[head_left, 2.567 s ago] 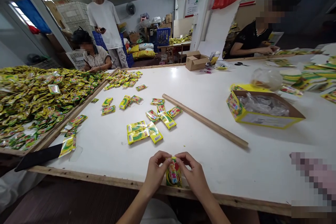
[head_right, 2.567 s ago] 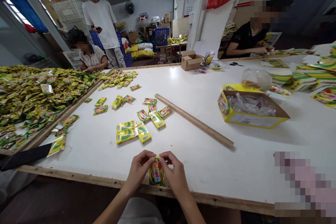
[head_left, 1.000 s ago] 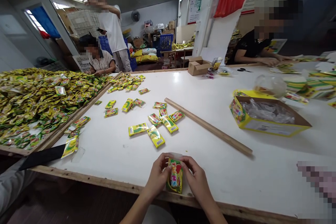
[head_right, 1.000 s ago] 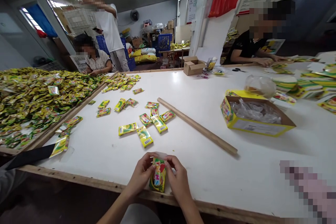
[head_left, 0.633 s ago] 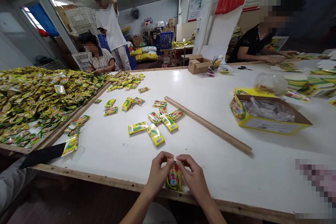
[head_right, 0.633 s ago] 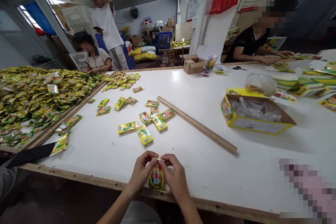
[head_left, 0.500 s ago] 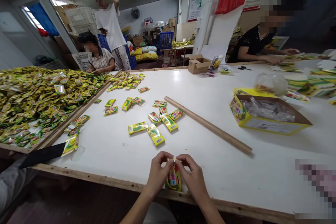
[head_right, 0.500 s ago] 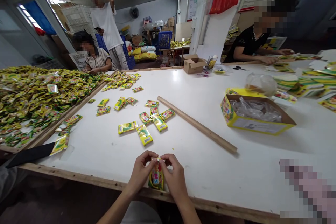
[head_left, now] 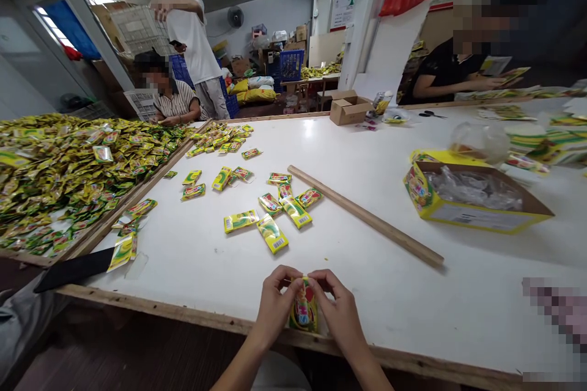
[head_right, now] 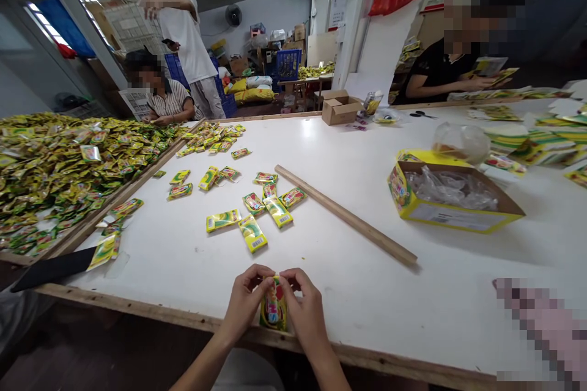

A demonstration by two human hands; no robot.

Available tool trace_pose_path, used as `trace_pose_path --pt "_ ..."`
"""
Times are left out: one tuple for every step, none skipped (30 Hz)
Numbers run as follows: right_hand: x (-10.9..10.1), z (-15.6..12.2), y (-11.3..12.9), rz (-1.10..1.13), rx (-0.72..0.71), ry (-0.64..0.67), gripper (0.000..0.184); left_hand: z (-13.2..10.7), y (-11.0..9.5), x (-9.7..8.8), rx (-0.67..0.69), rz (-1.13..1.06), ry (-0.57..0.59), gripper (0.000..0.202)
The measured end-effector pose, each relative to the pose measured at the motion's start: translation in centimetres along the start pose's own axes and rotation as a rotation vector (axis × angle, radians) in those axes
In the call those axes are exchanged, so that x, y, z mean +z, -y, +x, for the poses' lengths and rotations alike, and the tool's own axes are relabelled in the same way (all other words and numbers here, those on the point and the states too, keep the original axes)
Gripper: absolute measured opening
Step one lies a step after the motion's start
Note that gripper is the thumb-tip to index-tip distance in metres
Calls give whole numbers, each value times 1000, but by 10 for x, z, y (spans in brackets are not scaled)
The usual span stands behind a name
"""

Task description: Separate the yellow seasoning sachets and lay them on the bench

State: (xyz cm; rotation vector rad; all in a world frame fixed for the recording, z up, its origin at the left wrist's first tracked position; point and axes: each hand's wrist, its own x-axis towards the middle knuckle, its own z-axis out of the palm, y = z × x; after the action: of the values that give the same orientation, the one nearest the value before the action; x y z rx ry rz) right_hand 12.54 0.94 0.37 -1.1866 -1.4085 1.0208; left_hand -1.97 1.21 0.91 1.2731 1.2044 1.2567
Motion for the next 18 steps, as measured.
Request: trace_pose_path --pt "0 -2 -1 16 -6 23 27 -1 2 -2 1 3 8 15" --pt "0 -3 -2 31 -10 44 26 -3 4 -4 2 6 17 16" --pt "0 -5 -3 43 -12 59 25 -4 5 -5 0 9 25 16" --pt "0 -5 -4 51 -8 65 25 -5 6 -5 -2 12 36 17" --pt "1 -6 -4 55 0 63 25 -6 7 -5 -5 14 50 17" --pt "2 -6 -4 58 6 61 25 -7 8 -4 -10 14 67 18" --pt "2 -7 -4 60 9 56 25 -8 8 -3 -14 15 84 19" --pt "2 -7 -4 63 7 42 25 -8 8 -3 -14 19 98 22" --pt "2 -8 -5 65 3 17 26 -7 7 -3 -6 31 106 25" --pt "0 -9 -5 66 2 -23 27 -4 6 -6 13 57 106 28" --pt "-4 -10 -6 63 4 -80 28 2 6 -11 45 102 96 30" --pt "-10 -12 -7 56 12 -148 30 10 5 -19 88 167 76 30" --pt "-19 -14 -8 44 25 -226 32 21 5 -30 136 249 48 29" --pt "-31 -16 -9 25 38 -308 35 34 5 -43 186 344 11 28" --pt "-45 -19 -10 2 52 -383 38 48 5 -58 225 450 -42 30" --pt "-62 -22 -10 -23 64 -459 41 63 5 -73 248 559 -87 34" --pt "-81 -27 -10 -52 68 -533 43 78 6 -88 255 675 -125 40" --pt "-100 -32 -10 -79 71 -590 45 92 7 -102 242 796 -141 47"
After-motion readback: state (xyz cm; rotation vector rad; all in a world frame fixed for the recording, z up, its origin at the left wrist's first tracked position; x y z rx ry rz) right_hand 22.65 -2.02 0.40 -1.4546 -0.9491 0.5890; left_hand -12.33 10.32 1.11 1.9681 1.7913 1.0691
